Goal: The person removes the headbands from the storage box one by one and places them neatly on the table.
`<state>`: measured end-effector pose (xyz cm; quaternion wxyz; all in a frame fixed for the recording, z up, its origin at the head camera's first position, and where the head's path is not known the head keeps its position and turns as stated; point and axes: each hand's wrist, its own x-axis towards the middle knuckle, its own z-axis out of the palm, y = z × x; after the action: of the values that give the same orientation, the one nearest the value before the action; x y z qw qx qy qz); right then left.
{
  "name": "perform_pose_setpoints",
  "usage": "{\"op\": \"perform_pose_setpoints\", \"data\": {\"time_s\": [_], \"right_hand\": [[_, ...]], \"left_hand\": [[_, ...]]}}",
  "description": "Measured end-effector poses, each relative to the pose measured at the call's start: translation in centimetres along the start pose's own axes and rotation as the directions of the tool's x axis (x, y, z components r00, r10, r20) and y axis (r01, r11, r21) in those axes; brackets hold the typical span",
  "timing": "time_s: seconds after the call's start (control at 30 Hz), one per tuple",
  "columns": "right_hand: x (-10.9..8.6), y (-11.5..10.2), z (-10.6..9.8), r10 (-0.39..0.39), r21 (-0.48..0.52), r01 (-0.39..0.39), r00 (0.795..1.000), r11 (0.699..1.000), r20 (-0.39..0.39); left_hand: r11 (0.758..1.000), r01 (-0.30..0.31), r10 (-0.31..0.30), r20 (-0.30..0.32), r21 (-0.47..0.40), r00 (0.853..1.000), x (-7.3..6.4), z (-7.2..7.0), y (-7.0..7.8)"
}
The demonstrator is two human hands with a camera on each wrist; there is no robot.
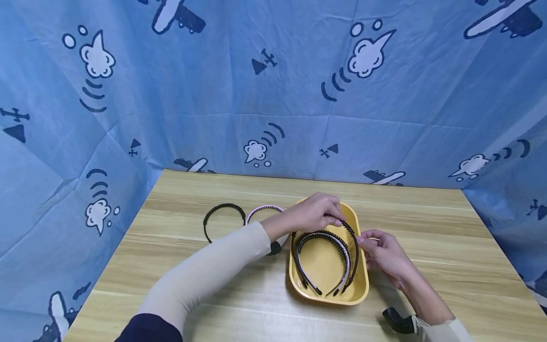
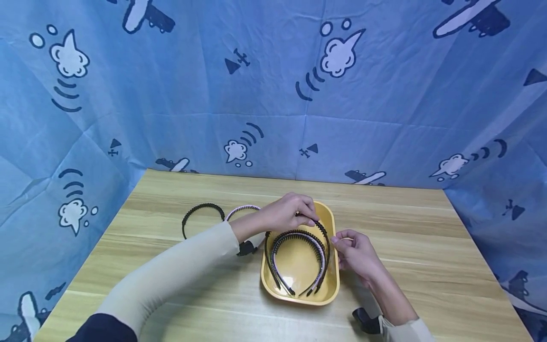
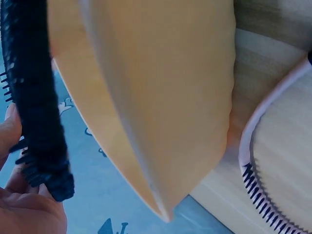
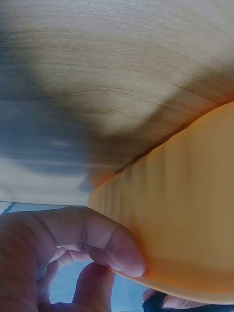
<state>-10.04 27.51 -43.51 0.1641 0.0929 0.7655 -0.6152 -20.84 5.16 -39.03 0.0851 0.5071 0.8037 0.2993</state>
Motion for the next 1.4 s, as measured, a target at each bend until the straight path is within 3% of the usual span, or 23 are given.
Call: {"op": "perform_pose_setpoints", "data": {"time_s": [0.33, 0.9, 1.4], "right_hand": [[0.3, 0.2, 0.0, 0.001, -0.023, -0.001, 1.000, 1.000, 0.001], [0.1, 0.1, 0.0, -0.002, -0.023, 0.002, 1.000, 1.000, 0.005], [0.1, 0.2, 0.1, -0.013, -0.033, 0.013, 1.000, 0.999, 0.000]], "left_hand": [[1.000, 0.005, -0.005, 0.006, 0.012, 1.000, -0.7, -1.2, -0.2], [0.998, 0.046, -0.046, -0.004, -0.044, 0.999, -2.5, -3.2, -1.0], [0.996, 0.089, -0.089, -0.023, 0.004, 0.996, -4.6, -4.9, -2.1]]}}
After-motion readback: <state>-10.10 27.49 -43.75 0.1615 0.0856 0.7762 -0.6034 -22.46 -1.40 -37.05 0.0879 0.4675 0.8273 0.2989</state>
